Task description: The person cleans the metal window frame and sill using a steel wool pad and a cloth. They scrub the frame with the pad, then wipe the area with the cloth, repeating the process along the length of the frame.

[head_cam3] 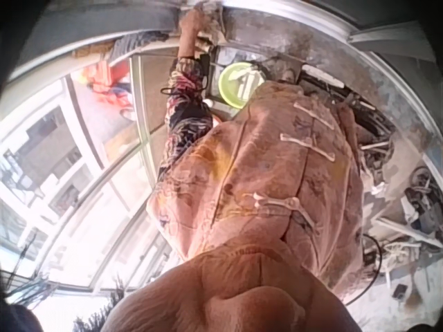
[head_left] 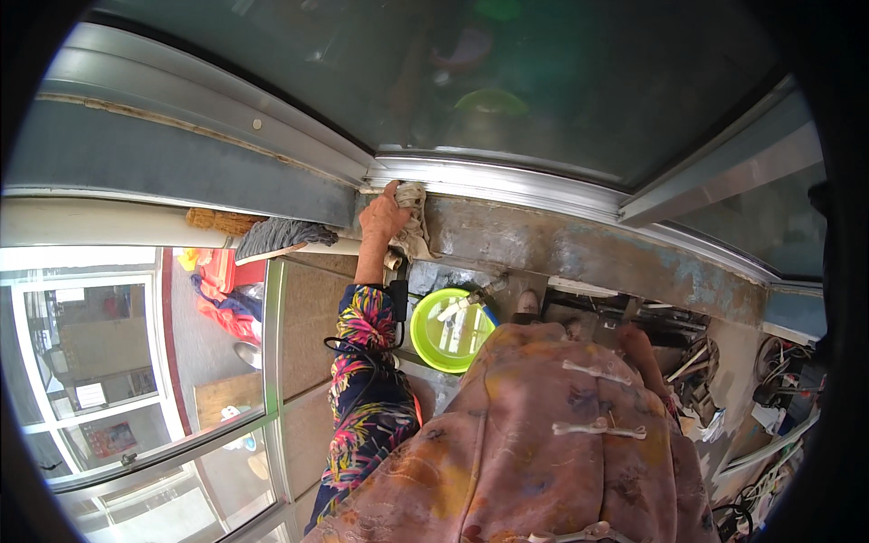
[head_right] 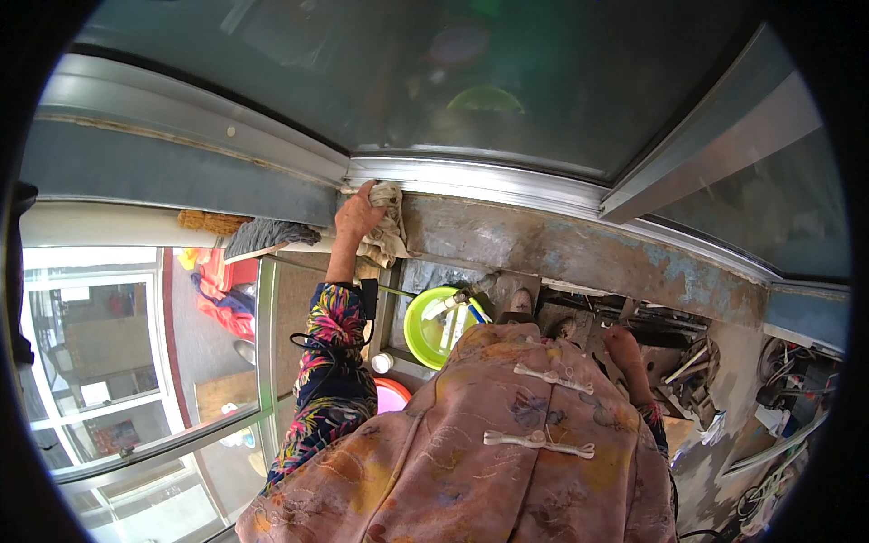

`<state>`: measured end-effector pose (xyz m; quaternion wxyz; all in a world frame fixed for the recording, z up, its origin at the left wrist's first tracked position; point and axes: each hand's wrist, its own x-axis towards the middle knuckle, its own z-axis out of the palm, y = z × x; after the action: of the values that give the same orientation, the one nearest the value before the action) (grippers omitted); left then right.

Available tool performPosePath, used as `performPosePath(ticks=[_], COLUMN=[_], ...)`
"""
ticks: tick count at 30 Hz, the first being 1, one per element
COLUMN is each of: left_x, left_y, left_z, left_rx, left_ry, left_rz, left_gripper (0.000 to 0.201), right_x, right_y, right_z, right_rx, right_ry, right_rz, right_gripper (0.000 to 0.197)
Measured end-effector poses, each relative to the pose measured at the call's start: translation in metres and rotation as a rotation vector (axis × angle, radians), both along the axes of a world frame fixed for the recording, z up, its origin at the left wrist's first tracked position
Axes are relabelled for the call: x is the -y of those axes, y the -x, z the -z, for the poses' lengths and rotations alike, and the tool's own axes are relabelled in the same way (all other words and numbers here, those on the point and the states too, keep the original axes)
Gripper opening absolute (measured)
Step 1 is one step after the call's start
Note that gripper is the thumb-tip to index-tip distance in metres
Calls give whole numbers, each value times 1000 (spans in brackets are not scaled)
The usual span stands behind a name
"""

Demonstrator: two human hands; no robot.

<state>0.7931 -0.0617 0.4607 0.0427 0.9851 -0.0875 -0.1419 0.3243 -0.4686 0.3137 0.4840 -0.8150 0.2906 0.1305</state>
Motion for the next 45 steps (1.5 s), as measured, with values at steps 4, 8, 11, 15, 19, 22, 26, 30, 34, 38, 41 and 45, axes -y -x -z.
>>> performPosePath(ticks=[4,8,11,15,19,22,26,30,34,38,41,45], left_x=[-1,-1,9,30,26,8,2,21,56,90,101,99], left_y=[-1,2,10,37,68,69,52,37,36,61,79,92], left_z=[7,5,-2,-12,-22,-31,-40,-37,-11,25,35,23], left_rx=[14,7,0,-238,-418,-251,153,440,459,447,483,129], left_ry=[66,104,69,126,481,602,612,466,360,554,669,783], left_rz=[-10,66,165,426,536,282,18,24,331,112,158,374], left_gripper=[68,64,63,58,57,49,42,43,48,52,49,43], right_x=[-4,-4,-1,4,7,8,8,9,8,4,4,7], right_y=[-1,1,1,-2,-1,1,7,8,7,8,11,8], right_z=[-8,-5,3,12,13,12,14,16,10,4,1,2], right_rx=[-46,-41,-13,44,54,41,52,65,11,0,-24,-66], right_ry=[-28,26,41,75,48,44,45,24,27,54,24,52], right_rz=[38,6,-51,-97,-84,-50,-50,-40,-20,34,-2,7], right_gripper=[22,22,22,22,22,22,21,21,23,25,26,28])
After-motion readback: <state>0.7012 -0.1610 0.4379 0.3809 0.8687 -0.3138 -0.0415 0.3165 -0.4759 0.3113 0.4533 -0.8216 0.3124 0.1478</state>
